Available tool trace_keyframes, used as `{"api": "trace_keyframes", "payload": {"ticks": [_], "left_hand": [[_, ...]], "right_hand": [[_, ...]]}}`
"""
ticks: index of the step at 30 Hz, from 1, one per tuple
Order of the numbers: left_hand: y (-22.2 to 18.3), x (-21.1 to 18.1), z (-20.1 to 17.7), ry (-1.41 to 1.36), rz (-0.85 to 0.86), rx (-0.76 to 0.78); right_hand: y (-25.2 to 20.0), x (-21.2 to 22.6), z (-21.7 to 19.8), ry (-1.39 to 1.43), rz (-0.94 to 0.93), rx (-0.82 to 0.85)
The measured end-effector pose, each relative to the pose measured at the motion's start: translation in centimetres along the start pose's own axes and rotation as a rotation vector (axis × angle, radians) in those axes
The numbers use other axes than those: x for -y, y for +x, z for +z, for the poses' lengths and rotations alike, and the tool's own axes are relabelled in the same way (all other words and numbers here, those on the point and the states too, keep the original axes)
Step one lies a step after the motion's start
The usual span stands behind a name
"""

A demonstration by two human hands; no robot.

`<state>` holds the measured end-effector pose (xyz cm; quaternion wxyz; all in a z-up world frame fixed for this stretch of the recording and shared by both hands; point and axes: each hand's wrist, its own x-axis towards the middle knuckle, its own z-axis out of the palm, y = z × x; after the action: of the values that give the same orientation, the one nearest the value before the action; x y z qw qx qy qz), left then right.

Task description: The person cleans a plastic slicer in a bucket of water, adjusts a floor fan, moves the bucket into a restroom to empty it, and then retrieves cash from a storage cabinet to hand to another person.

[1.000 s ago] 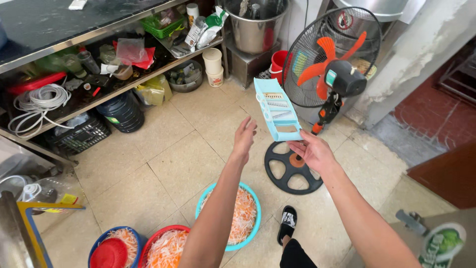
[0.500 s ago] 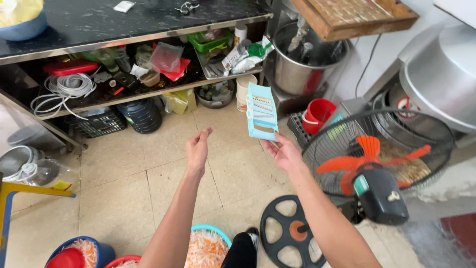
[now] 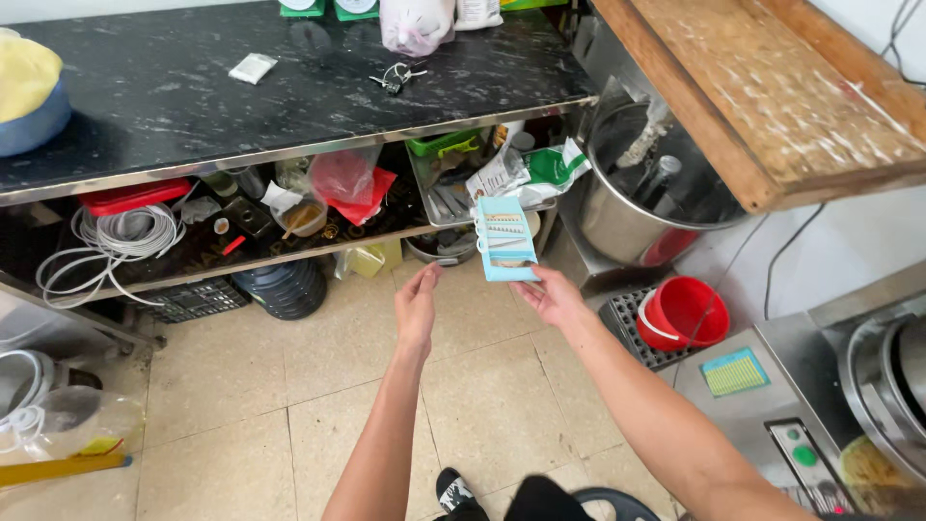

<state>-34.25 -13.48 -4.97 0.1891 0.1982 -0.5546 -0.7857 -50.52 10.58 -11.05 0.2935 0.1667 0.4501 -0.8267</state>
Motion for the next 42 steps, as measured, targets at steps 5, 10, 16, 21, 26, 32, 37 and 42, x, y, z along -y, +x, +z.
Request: {"api": "trace_keyframes", "payload": {"ticks": [5,10,16,21,26,32,37,42], "left_hand": [[9.5,-1.4,2.1,0.003,0.059,0.001],[19.4,-0.7,4.1,0.051,0.023,-0.076],[28.7,3.0,3.5,0.051,-0.088,-0.264],[32.8,5.4,2.7,0.075,-0.276,-0.395],[34.0,6.8,2.5,0.026,-0.320,-0.478],[31.1,5.9,-1.1,-0.020,-0.282,-0.646],[23.6,4.9,-6.5,-0.094,-0.191,-0.790],[13.1,6.4,-12.1,-0.183,0.001,-1.057]], "right_hand": [[12.6,1.8,2.0,-0.038,0.030,0.013],[27.4,2.8,4.2,-0.091,0.083,-0.007],[42.1,2.1,6.7,-0.380,0.017,-0.144],[52.2,1.3,7.9,-0.211,-0.029,-0.334],[59.7,1.0,8.7,-0.150,0.044,-0.289],[60.1,1.8,10.5,-0.348,0.460,-0.111],[55.0,0.8,13.7,-0.553,0.439,-0.198],[45.5,-6.8,20.2,-0.809,0.498,0.220]]}}
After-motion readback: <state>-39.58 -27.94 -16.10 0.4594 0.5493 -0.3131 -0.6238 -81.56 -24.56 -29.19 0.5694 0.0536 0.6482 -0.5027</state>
